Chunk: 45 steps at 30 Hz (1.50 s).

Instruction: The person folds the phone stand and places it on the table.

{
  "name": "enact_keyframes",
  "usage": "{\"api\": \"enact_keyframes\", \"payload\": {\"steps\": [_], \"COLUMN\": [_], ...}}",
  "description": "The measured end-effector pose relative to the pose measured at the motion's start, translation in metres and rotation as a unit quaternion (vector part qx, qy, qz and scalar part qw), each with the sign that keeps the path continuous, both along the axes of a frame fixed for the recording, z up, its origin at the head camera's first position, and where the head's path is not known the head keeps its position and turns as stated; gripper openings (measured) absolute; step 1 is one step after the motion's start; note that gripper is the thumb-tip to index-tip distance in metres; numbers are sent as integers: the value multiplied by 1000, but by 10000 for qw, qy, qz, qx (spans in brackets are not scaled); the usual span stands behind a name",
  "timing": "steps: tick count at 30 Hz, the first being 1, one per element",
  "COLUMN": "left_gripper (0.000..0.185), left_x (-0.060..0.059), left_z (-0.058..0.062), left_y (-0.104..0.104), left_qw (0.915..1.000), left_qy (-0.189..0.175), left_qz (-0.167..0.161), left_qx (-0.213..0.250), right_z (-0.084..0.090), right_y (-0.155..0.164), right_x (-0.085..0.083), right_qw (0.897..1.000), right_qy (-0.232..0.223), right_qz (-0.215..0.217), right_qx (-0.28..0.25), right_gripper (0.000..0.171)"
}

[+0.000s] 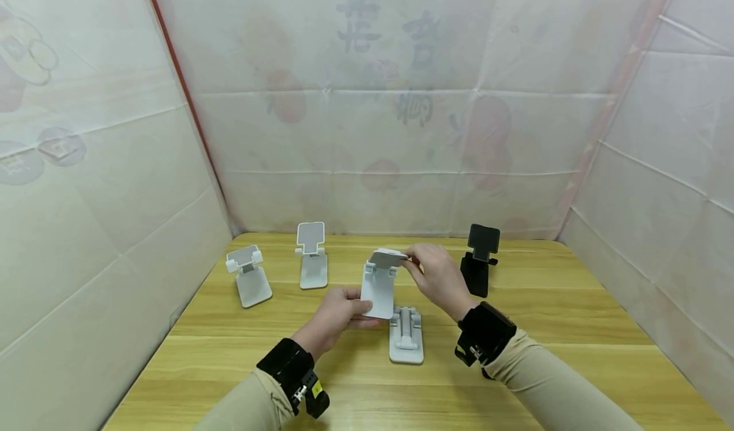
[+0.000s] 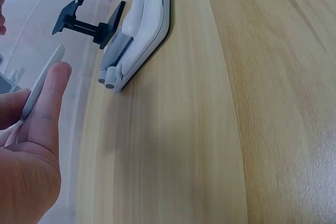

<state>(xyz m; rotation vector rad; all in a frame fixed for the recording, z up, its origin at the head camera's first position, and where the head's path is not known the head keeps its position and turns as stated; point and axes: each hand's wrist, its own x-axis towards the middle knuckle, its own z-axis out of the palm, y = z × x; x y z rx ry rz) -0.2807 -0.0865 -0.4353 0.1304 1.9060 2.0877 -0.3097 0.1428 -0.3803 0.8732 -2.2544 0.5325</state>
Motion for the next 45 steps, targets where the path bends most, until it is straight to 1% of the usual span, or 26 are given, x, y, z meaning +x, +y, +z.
{"api": "enact_keyframes", "payload": {"steps": [6, 13, 18, 21, 25, 28, 34, 42, 45], "left_gripper": [38, 39, 40, 39, 39, 39, 38, 40, 41], "left_x": [1, 2, 3, 4, 4, 3, 2, 0, 0], "left_z": [-1, -2, -1, 0, 2, 4, 5, 7, 8], "left_y": [-1, 1, 2, 3, 4, 4, 3, 4, 4], "left_qw": [10000, 10000, 10000, 9999, 9997, 9996, 9996, 9990, 9986], "left_qy": [67, -28, -51, -91, -123, -82, -64, -115, -132], "left_qz": [-11, 49, 63, 58, 24, -2, -15, 67, 59], "left_qx": [-13, -33, -37, 15, 191, 279, 285, 437, 504], "right_z": [0, 1, 1, 0, -1, -2, -3, -7, -8], "right_y": [0, 0, 1, 1, 1, 0, 0, -2, -3], "right_x": [1, 0, 0, 0, 1, 1, 2, 2, 2], "right_qw": [9998, 9998, 9997, 9994, 9977, 9963, 9947, 9903, 9877], "right_qy": [163, 123, 83, 132, 377, 524, 638, 948, 1078], "right_qz": [110, 106, 196, 273, 413, 490, 556, 753, 797], "right_qx": [65, 93, 100, 169, 374, 465, 576, 675, 805], "right_gripper": [10, 11, 12, 16, 20, 21, 20, 21, 22]}}
